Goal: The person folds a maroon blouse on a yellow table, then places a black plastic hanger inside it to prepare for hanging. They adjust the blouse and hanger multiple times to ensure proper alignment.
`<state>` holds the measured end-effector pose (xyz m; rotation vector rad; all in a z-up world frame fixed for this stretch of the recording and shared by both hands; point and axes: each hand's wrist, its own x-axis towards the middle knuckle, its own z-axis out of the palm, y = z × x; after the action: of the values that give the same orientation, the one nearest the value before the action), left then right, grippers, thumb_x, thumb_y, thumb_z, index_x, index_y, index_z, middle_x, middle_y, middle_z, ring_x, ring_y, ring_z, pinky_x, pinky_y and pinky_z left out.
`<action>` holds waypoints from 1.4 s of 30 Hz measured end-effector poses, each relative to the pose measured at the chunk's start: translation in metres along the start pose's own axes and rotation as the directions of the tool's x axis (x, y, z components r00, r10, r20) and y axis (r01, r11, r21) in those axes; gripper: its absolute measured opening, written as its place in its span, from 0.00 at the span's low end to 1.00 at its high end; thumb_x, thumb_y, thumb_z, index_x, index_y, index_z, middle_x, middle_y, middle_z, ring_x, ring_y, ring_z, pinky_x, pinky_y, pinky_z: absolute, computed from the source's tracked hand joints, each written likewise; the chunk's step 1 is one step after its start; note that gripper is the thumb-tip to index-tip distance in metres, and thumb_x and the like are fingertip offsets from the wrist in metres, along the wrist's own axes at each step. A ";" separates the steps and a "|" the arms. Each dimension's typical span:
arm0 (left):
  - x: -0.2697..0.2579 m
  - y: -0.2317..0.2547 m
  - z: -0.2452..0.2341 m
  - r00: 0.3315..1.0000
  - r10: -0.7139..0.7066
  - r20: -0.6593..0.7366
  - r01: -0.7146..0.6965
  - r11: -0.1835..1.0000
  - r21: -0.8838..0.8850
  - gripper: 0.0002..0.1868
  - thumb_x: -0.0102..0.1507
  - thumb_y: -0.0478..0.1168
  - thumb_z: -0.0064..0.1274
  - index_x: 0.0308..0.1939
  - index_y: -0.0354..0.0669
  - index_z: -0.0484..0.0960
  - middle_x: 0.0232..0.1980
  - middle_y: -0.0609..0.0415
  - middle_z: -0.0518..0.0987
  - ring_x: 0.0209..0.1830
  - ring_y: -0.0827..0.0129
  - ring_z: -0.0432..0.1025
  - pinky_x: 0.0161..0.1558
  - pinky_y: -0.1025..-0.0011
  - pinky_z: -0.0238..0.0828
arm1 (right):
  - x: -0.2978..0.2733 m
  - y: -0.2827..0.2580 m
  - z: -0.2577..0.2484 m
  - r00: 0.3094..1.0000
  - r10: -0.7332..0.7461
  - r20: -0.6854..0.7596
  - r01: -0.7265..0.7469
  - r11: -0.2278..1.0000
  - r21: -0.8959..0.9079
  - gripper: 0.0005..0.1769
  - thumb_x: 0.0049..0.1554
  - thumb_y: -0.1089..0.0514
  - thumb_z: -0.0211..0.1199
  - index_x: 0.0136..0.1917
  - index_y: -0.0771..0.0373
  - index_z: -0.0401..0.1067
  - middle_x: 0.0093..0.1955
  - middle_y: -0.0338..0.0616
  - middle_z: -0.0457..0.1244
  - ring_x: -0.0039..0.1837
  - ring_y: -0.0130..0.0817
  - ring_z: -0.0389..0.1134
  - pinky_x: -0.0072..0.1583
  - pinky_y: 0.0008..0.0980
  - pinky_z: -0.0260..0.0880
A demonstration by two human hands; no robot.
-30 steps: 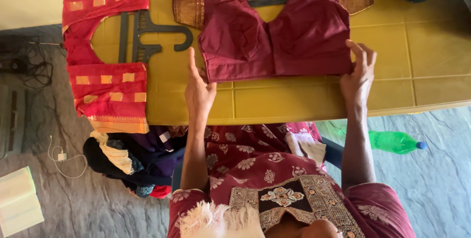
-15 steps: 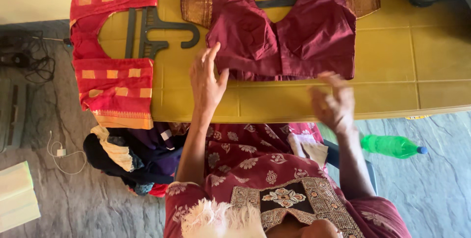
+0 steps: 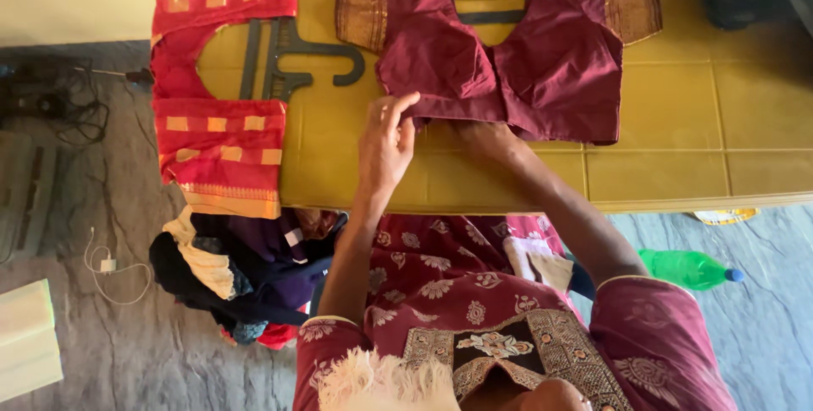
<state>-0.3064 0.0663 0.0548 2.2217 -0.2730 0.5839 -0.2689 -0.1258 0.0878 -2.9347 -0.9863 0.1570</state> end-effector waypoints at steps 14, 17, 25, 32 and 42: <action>-0.005 -0.003 -0.011 0.999 -0.019 -0.041 0.013 0.990 -0.137 0.19 0.66 0.29 0.56 0.59 0.51 0.81 0.56 0.52 0.76 0.38 0.71 0.78 0.30 0.79 0.78 | 0.063 0.064 0.050 0.954 -0.071 0.293 -0.125 0.790 0.600 0.29 0.68 0.45 0.54 0.74 0.65 0.64 0.63 0.49 0.63 0.61 0.38 0.64 0.62 0.37 0.65; 0.005 -0.008 -0.017 0.996 -0.038 -0.078 0.023 0.982 -0.186 0.18 0.66 0.29 0.55 0.57 0.50 0.81 0.56 0.54 0.78 0.43 0.70 0.77 0.32 0.78 0.75 | 0.056 0.098 0.079 0.938 -0.020 0.345 -0.303 0.434 0.848 0.28 0.67 0.45 0.55 0.73 0.65 0.66 0.61 0.47 0.64 0.60 0.37 0.64 0.62 0.36 0.64; 0.020 -0.010 -0.018 0.994 -0.050 -0.094 0.025 0.968 -0.250 0.18 0.66 0.28 0.52 0.57 0.50 0.81 0.58 0.55 0.79 0.56 0.69 0.76 0.40 0.79 0.80 | 0.042 0.193 0.184 0.771 0.280 0.572 -0.566 -0.110 0.817 0.28 0.66 0.44 0.59 0.70 0.65 0.69 0.55 0.44 0.66 0.56 0.34 0.65 0.60 0.33 0.63; 0.004 -0.020 -0.016 0.999 0.024 0.047 -0.023 0.999 -0.023 0.18 0.67 0.30 0.53 0.60 0.51 0.80 0.58 0.50 0.79 0.52 0.64 0.78 0.44 0.72 0.82 | 0.014 0.241 0.198 0.659 0.350 0.665 -0.696 -0.052 0.716 0.30 0.64 0.41 0.62 0.69 0.65 0.71 0.52 0.45 0.67 0.52 0.37 0.65 0.56 0.35 0.63; -0.034 -0.028 -0.026 0.939 0.179 0.294 -0.249 0.943 0.222 0.15 0.62 0.37 0.57 0.53 0.47 0.84 0.50 0.52 0.82 0.47 0.62 0.77 0.51 0.61 0.73 | -0.089 0.234 0.168 0.806 0.486 0.339 -0.585 0.561 0.586 0.28 0.62 0.44 0.60 0.70 0.59 0.70 0.58 0.47 0.68 0.56 0.42 0.68 0.56 0.39 0.68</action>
<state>-0.3340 0.1041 0.0343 2.5456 -0.6214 0.4489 -0.2178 -0.3650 -0.0888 -2.4184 0.0634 0.6054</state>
